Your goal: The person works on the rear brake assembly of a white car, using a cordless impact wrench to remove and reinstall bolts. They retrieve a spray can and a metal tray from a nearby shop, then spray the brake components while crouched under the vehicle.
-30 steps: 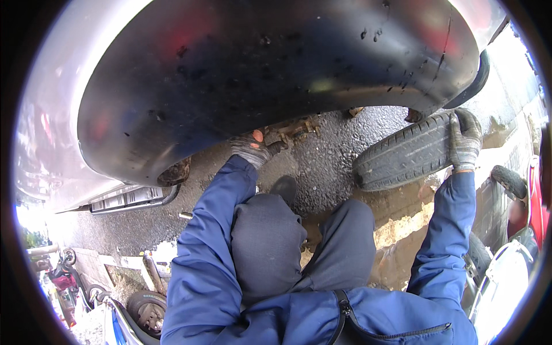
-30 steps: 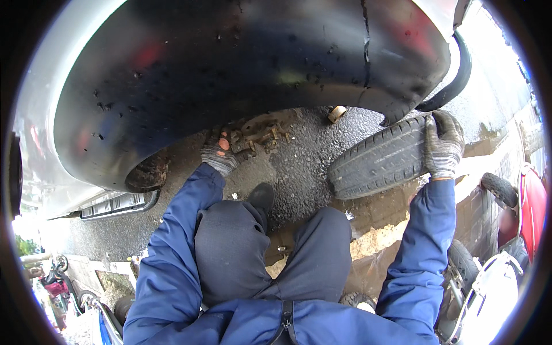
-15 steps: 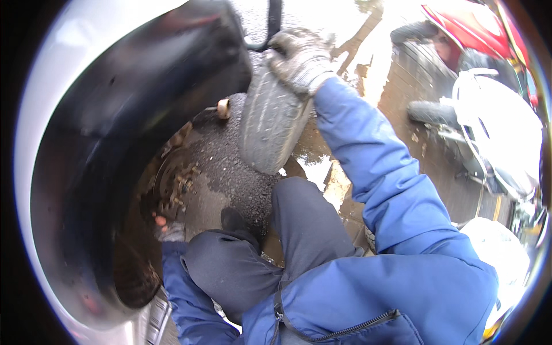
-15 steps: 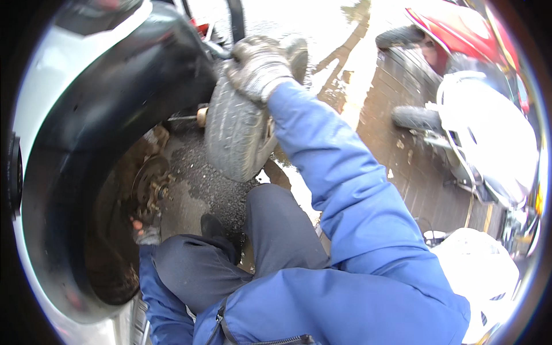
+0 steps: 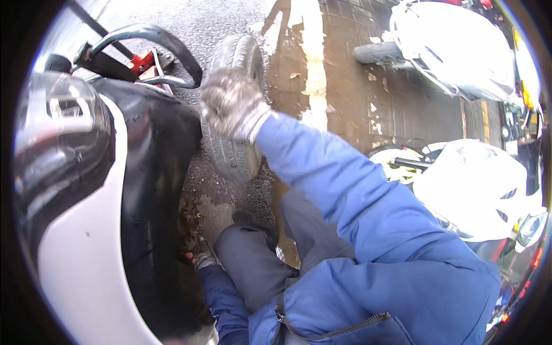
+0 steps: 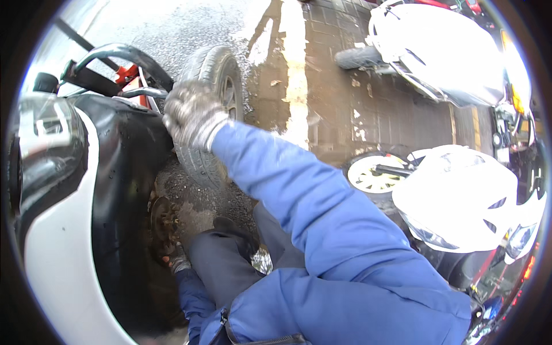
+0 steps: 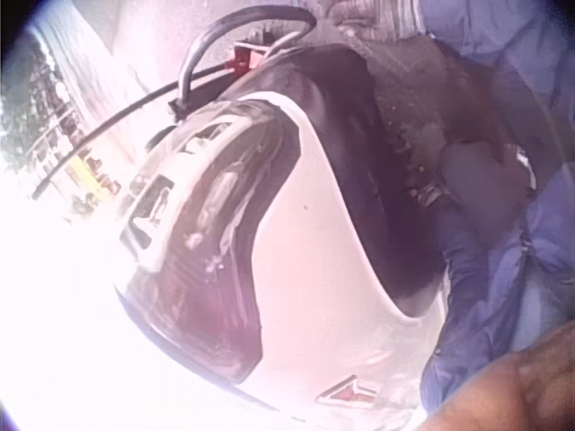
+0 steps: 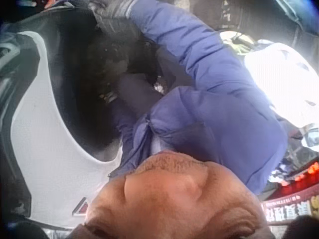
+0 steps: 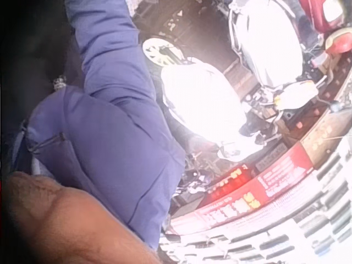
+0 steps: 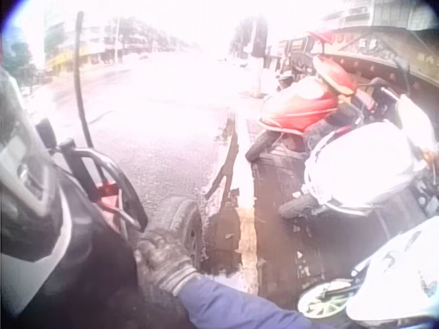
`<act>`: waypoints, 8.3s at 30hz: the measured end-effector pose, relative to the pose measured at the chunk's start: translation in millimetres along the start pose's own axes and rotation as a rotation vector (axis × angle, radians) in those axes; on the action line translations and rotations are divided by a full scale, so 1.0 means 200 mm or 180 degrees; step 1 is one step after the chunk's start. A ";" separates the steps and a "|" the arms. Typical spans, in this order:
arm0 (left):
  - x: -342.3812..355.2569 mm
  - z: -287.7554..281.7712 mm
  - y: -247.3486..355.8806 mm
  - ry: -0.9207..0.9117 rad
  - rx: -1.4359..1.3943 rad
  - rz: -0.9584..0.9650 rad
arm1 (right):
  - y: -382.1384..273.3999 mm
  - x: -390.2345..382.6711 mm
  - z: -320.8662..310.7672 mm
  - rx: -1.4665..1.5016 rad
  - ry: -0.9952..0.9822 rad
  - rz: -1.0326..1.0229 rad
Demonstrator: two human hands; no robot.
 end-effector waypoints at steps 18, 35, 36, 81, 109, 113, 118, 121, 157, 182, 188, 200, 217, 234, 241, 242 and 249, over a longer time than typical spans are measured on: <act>-1.14 -0.77 1.99 -0.1164 -0.0773 0.2438 | 0.06 -0.99 -1.34 0.0389 -0.3980 0.3760; -0.46 -1.23 3.02 -0.0956 0.0255 0.1306 | 1.12 -1.09 -1.71 0.0691 -0.3727 0.3926; -0.45 -1.28 3.13 -0.0482 0.0782 0.1570 | 1.27 -0.81 -1.71 0.0692 -0.3216 0.3370; 2.87 -1.71 5.32 -0.0460 -0.0867 -0.0923 | 4.30 3.05 0.23 0.0432 -0.3915 0.3628; 3.54 0.52 11.80 -0.2012 0.0652 0.3271 | 5.91 2.66 -0.47 0.0637 -0.0407 0.8275; 3.00 0.99 12.28 -0.2500 0.0365 0.2984 | 6.52 2.73 -0.71 0.0050 0.0143 0.7701; 2.59 1.20 12.37 -0.2716 0.1226 0.2163 | 7.73 3.06 -1.52 -0.0247 -0.0255 0.6835; 2.21 1.51 12.61 -0.2896 0.1691 0.2265 | 8.33 3.28 -1.97 -0.0199 0.0172 0.6502; -0.56 4.28 16.39 -0.2101 0.2757 0.3332 | 12.30 1.72 -4.93 0.0239 0.2678 0.6536; -4.50 6.89 17.43 -0.1761 0.6030 0.6723 | 12.84 -0.43 -7.08 -0.0057 0.3075 0.8358; -5.48 7.45 17.19 -0.1976 0.6303 0.7455 | 12.77 -1.02 -7.99 -0.0542 0.3703 0.8340; -9.38 8.35 16.43 -0.3922 0.3955 0.6603 | 12.04 -1.67 -7.83 0.0885 0.5337 0.9790; -10.62 8.68 15.30 -0.2594 0.5268 0.5455 | 11.07 -4.16 -10.07 -0.0321 0.6115 0.8864; -14.35 9.17 13.92 -0.3619 0.4193 0.7537 | 10.96 -5.77 -11.18 0.2430 0.8000 0.7914; -14.78 9.62 13.72 -0.1990 0.6308 0.8073 | 10.69 -7.14 -12.47 0.1263 0.5973 0.8672; -14.78 9.65 13.64 -0.0885 0.7124 0.9284 | 10.65 -7.33 -12.72 0.1184 0.5466 0.8871; -15.08 10.19 13.64 -0.2940 0.4699 0.4677 | 10.46 -8.56 -14.30 -0.1208 0.4855 0.8626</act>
Point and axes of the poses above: each hand's wrist, its own x-axis towards the middle knuckle, its own z-axis out of the palm, y = z × x, the point moved 9 cm from there along x, towards the middle knuckle, and after that the axes turned 6 degrees about -x, right-handed, at the moved point
